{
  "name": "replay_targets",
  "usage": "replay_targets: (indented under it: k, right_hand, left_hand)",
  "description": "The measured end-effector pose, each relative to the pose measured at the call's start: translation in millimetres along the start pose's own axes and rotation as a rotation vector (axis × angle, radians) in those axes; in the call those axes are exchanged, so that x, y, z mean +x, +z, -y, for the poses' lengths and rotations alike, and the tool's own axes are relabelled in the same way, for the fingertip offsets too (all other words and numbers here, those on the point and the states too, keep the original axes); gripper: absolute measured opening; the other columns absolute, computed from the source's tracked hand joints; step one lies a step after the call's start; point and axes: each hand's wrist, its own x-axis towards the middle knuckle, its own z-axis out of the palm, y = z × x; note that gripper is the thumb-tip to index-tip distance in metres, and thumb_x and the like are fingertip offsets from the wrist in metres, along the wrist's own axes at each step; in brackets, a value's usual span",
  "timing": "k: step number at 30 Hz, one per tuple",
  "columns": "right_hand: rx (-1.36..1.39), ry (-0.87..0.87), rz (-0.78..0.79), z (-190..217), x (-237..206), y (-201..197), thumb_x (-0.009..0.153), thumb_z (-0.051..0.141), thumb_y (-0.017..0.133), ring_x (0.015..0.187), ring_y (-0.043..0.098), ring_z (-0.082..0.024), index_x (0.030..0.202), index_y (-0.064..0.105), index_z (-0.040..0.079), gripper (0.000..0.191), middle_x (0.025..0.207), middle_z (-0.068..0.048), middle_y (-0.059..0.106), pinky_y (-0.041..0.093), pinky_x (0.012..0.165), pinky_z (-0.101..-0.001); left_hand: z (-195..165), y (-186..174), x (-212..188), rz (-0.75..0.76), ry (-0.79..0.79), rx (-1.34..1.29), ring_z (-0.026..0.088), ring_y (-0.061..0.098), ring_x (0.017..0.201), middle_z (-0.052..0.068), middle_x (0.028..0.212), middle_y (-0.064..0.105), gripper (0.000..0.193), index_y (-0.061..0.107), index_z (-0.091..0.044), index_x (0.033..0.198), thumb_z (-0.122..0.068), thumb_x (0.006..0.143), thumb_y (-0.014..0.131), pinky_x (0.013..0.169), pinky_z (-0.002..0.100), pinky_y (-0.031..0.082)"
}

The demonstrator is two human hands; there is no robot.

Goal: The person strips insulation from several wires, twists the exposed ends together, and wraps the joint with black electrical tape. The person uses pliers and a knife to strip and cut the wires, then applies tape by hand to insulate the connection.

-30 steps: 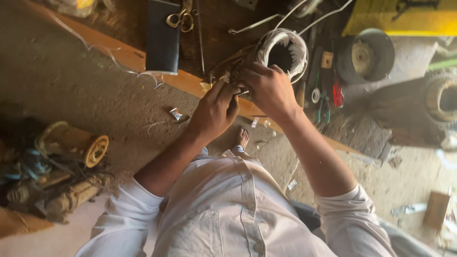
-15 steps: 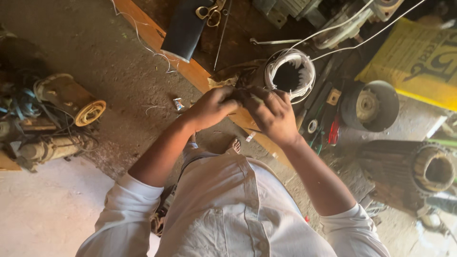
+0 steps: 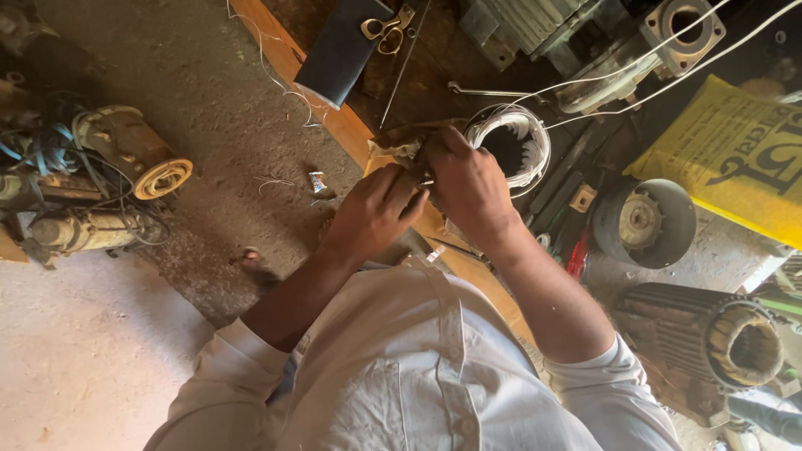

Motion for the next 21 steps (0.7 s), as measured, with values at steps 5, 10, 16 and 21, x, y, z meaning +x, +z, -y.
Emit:
replay_targets:
  k: [5, 10, 16, 21]
  right_hand:
    - [0.185, -0.227, -0.257, -10, -26, -3, 0.086, -0.009, 0.064, 0.115, 0.067, -0.039, 0.125, 0.066, 0.000, 0.041, 0.133, -0.016, 0.062, 0.059, 0.095, -0.0435]
    - [0.087, -0.283, -0.298, -25, -44, 19, 0.089, 0.002, 0.075, 0.111, 0.067, -0.032, 0.118, 0.065, 0.006, 0.032, 0.133, -0.012, 0.063, 0.054, 0.091, -0.0430]
    - [0.007, -0.343, -0.328, -31, -43, 23, 0.082, 0.000, 0.073, 0.107, 0.067, -0.028, 0.112, 0.068, 0.012, 0.033, 0.130, -0.010, 0.064, 0.052, 0.087, -0.0419]
    - [0.049, -0.138, -0.300, -13, -26, 14, 0.091, 0.002, 0.075, 0.096, 0.069, -0.034, 0.112, 0.069, 0.009, 0.023, 0.118, -0.010, 0.066, 0.057, 0.082, -0.0425]
  left_hand:
    - [6, 4, -1, -0.017, -0.154, -0.216, 0.028, 0.070, 0.096, 0.012, 0.107, 0.068, 0.018, 0.070, -0.004, 0.112, -0.009, 0.095, 0.072, 0.082, 0.036, 0.058]
    - [28, 12, 6, 0.317, -0.585, -0.770, 0.017, 0.069, 0.092, 0.010, 0.101, 0.074, 0.016, 0.073, -0.003, 0.106, -0.012, 0.093, 0.073, 0.081, 0.031, 0.056]
    - [31, 7, -2, 0.311, -0.567, -0.724, 0.020, 0.069, 0.093, 0.012, 0.104, 0.073, 0.019, 0.071, -0.005, 0.112, -0.008, 0.094, 0.065, 0.079, 0.032, 0.054]
    - [11, 4, -2, 0.086, -0.286, -0.406, 0.032, 0.069, 0.093, 0.017, 0.108, 0.065, 0.018, 0.064, -0.003, 0.111, -0.004, 0.093, 0.064, 0.077, 0.039, 0.057]
